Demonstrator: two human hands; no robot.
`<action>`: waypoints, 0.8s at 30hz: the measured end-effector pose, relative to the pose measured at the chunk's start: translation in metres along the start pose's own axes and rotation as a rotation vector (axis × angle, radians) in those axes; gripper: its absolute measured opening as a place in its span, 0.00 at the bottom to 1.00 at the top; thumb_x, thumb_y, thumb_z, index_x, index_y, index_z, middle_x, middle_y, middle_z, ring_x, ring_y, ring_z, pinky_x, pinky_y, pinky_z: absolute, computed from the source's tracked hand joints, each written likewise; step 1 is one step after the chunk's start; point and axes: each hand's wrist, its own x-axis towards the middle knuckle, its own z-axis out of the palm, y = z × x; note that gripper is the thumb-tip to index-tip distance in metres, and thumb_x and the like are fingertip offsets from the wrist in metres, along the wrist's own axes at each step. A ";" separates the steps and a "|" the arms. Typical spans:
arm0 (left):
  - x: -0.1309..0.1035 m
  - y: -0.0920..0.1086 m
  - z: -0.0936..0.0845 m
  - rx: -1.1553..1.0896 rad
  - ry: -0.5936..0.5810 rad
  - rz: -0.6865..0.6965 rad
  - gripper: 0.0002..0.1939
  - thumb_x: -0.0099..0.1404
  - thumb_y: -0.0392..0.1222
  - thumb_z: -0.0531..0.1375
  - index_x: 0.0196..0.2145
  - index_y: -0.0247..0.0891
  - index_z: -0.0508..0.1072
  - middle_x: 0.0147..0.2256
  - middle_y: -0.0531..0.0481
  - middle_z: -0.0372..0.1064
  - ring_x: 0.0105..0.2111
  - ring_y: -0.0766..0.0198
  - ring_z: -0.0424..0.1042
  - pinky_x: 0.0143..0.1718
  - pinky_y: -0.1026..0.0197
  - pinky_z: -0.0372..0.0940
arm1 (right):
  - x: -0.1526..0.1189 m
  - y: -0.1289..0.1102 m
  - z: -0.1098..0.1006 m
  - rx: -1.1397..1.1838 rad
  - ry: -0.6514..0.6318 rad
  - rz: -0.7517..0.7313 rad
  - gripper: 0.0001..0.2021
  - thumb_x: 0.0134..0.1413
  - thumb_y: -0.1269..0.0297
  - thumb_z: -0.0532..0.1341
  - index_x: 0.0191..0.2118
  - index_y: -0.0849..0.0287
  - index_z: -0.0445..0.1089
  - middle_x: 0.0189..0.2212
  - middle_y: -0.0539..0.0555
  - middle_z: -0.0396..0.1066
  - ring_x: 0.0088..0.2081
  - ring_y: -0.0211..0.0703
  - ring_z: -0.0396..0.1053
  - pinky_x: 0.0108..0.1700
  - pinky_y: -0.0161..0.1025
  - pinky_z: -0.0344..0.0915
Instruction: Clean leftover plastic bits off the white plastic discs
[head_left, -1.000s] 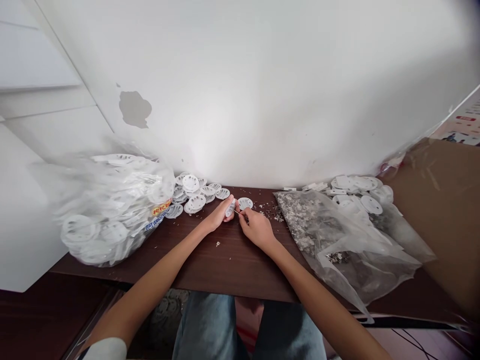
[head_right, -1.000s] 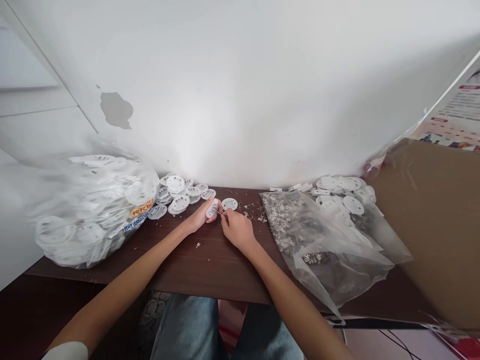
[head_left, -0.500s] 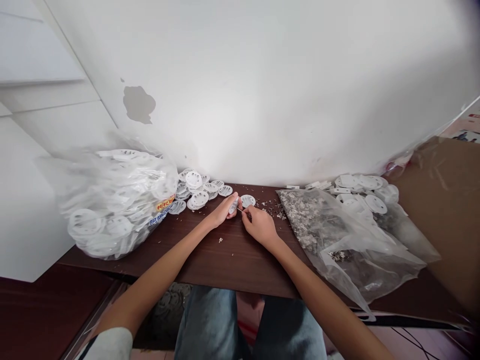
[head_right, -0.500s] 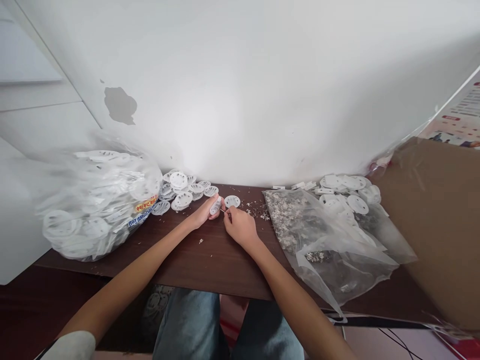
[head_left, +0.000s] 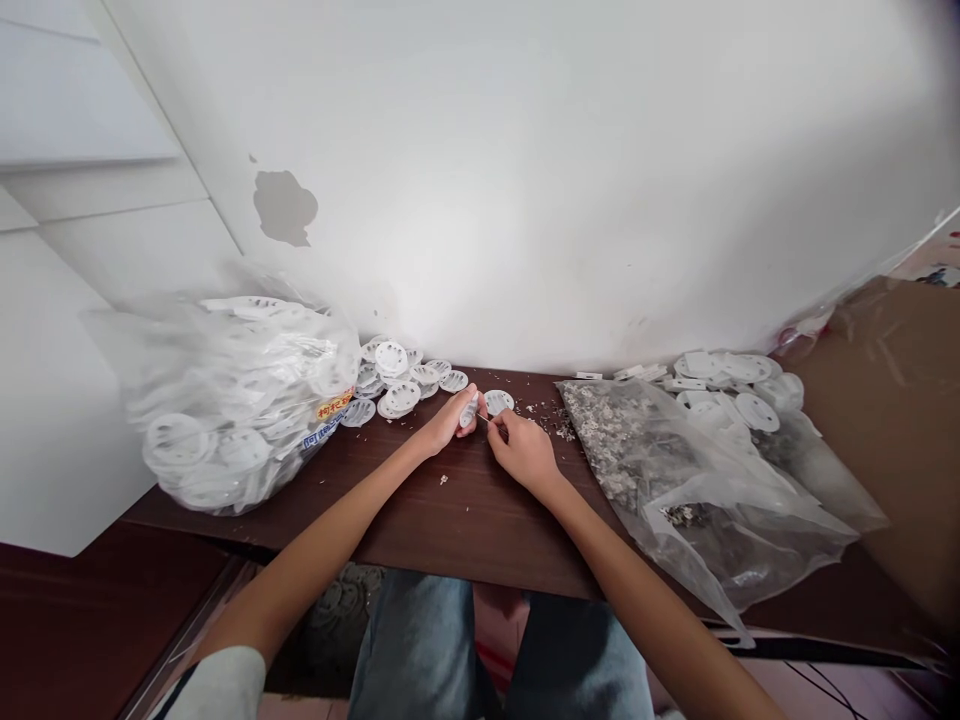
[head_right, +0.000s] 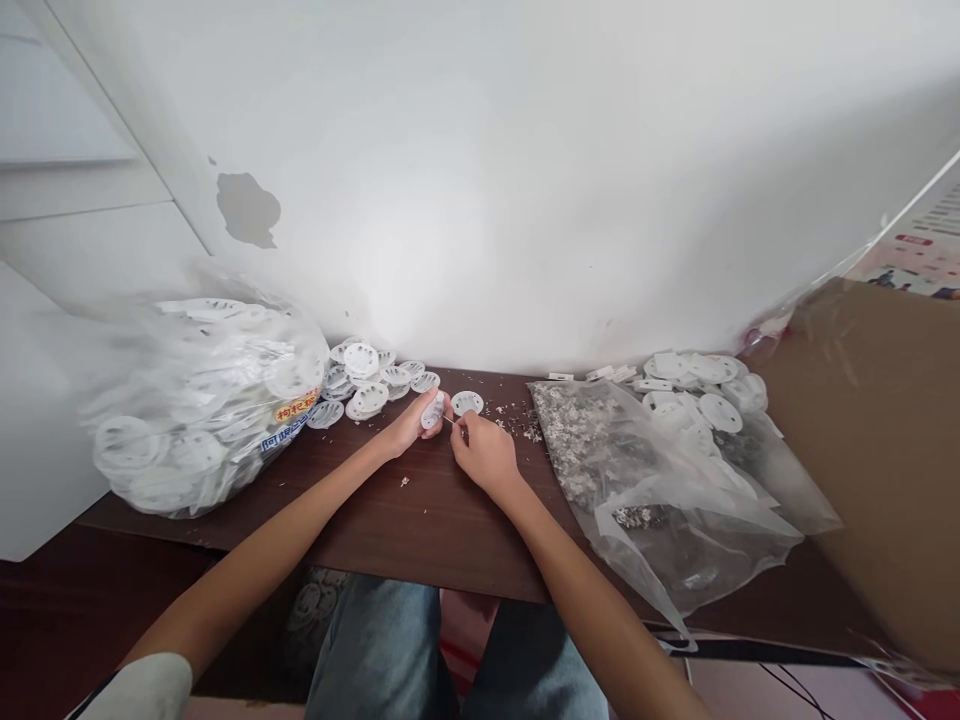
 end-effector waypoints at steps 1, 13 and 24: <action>0.000 0.000 0.001 -0.034 0.016 0.015 0.29 0.74 0.68 0.50 0.37 0.38 0.69 0.27 0.53 0.65 0.19 0.70 0.56 0.20 0.65 0.53 | 0.000 0.001 -0.001 0.030 0.016 -0.004 0.08 0.71 0.59 0.57 0.43 0.52 0.73 0.37 0.54 0.80 0.37 0.48 0.76 0.37 0.38 0.59; -0.047 0.035 -0.023 0.776 0.022 0.136 0.25 0.71 0.61 0.62 0.55 0.42 0.77 0.51 0.43 0.78 0.47 0.50 0.77 0.50 0.54 0.70 | 0.015 0.023 -0.008 0.376 0.253 0.079 0.13 0.70 0.54 0.54 0.43 0.54 0.72 0.38 0.54 0.80 0.40 0.49 0.76 0.46 0.41 0.66; -0.050 0.033 -0.056 1.258 -0.164 0.071 0.43 0.71 0.67 0.58 0.75 0.44 0.57 0.73 0.43 0.57 0.71 0.45 0.60 0.71 0.48 0.56 | 0.018 0.029 -0.006 0.403 0.278 0.100 0.12 0.68 0.55 0.55 0.42 0.53 0.73 0.35 0.53 0.79 0.39 0.49 0.75 0.46 0.41 0.65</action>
